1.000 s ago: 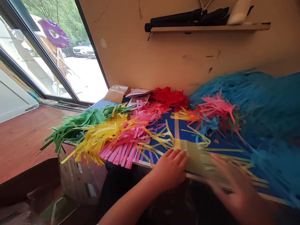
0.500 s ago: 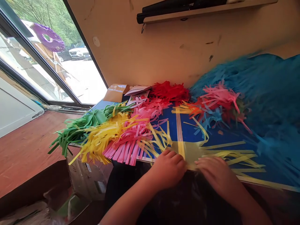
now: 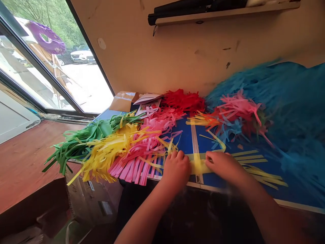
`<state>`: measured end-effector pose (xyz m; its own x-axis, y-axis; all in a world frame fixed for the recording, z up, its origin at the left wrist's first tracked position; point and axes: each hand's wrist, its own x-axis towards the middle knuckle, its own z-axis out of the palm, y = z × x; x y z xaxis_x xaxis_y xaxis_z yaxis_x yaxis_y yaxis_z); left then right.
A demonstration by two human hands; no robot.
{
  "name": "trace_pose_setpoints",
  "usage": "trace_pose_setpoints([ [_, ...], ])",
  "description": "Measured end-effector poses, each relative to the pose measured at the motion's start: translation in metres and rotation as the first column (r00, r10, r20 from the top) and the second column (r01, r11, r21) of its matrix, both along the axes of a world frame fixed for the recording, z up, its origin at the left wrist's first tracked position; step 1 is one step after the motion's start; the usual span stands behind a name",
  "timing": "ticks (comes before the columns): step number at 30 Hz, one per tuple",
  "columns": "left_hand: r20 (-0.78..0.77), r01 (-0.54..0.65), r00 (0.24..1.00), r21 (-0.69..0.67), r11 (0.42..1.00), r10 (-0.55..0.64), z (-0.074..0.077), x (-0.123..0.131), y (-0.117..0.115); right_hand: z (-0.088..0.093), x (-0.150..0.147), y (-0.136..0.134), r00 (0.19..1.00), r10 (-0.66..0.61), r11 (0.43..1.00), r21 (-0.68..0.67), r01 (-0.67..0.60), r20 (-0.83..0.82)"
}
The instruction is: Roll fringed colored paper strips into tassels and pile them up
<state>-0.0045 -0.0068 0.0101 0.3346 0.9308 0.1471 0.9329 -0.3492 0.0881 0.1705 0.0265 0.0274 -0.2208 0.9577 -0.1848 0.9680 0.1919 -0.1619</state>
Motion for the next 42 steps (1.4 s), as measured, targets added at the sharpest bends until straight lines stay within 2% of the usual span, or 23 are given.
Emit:
trace_pose_setpoints([
  [4,0.01,-0.009,1.0,0.042,0.999,0.008,-0.005,-0.003,0.003,-0.004,0.004,0.019,0.998,0.063,0.995,-0.077,-0.063,-0.006],
  [10,-0.016,-0.004,1.0,0.027,1.0,0.004,-0.004,-0.009,0.01,0.004,0.003,0.037,0.985,0.174,0.978,-0.117,-0.171,0.012],
  [13,-0.032,0.013,0.999,0.03,0.999,-0.012,-0.005,-0.011,0.012,0.004,0.0,0.033,0.979,0.2,0.977,-0.081,-0.195,0.05],
  [19,0.05,0.112,0.991,0.208,0.972,-0.125,0.0,-0.005,0.004,-0.003,0.012,0.004,0.976,0.201,0.98,-0.032,-0.199,0.082],
  [21,0.062,0.165,0.982,0.167,0.972,-0.178,0.005,0.001,0.001,-0.004,0.017,-0.005,0.98,0.186,0.983,-0.022,-0.185,0.071],
  [23,0.044,0.195,0.979,0.069,0.978,-0.198,0.009,0.007,0.0,-0.003,0.02,-0.008,0.984,0.163,0.986,-0.037,-0.161,0.067],
  [26,0.004,0.156,0.988,-0.04,0.987,-0.156,0.009,0.012,0.002,0.002,0.019,-0.005,0.988,0.131,0.988,-0.098,-0.123,0.086],
  [36,-0.016,0.014,1.0,-0.067,0.998,-0.016,-0.001,0.006,0.007,0.009,0.01,0.009,0.981,0.08,0.979,-0.198,-0.044,0.178],
  [42,-0.019,0.029,0.999,-0.108,0.994,-0.031,-0.001,0.0,0.01,0.01,0.007,0.012,0.979,0.053,0.974,-0.225,-0.007,0.197],
])
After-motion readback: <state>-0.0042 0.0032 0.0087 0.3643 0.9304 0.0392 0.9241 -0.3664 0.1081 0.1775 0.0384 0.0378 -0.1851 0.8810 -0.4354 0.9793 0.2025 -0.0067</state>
